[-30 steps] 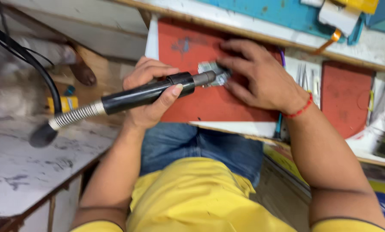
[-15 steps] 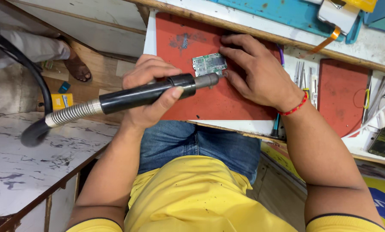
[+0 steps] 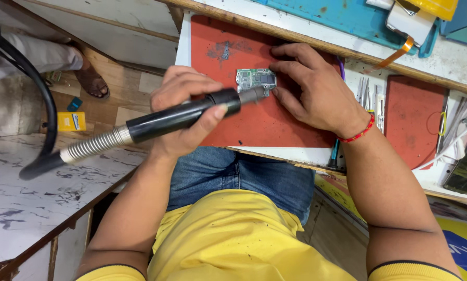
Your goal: The person uses a hot air gun to heat a small circuit board placed on a red mat. They hold the board with one hand while directing the hot air with the other, occasionally adjusting the board's position.
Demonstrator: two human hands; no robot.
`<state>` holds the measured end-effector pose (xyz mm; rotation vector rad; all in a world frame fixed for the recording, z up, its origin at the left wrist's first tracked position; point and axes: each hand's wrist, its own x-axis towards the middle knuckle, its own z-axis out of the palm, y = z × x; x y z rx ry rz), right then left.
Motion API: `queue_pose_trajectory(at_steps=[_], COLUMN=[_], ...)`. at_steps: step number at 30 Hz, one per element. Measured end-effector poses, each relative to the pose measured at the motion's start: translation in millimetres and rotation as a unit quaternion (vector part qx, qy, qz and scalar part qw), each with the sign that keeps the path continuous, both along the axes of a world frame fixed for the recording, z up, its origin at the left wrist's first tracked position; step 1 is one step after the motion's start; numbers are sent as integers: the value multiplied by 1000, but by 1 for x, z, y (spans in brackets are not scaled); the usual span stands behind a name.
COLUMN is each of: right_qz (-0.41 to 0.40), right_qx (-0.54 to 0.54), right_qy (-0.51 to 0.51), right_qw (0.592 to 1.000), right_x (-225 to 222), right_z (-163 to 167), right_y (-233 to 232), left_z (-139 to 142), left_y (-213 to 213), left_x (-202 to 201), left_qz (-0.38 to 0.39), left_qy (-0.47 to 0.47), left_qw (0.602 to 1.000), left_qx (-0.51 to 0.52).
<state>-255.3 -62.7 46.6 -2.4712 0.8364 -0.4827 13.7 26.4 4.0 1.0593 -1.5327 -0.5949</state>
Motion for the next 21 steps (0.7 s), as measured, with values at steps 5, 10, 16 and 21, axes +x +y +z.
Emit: queue_pose_trajectory(at_steps=[5, 10, 16, 21], right_qz=[-5, -3, 1, -1], right_qx=[-3, 1, -2, -4], right_qy=[-3, -3, -3, 1], right_qw=[1000, 1000, 1000, 1000], right_x=[0, 1, 2, 2], right_z=[-1, 0, 2, 1], right_y=[0, -1, -1, -1], left_z=[3, 6, 5, 2], left_y=[0, 1, 1, 0], left_x=[-1, -1, -3, -2], left_qz=[-36, 14, 34, -24], left_qy=[-11, -2, 10, 3], left_qw=[999, 1000, 999, 1000], left_qx=[-8, 4, 21, 4])
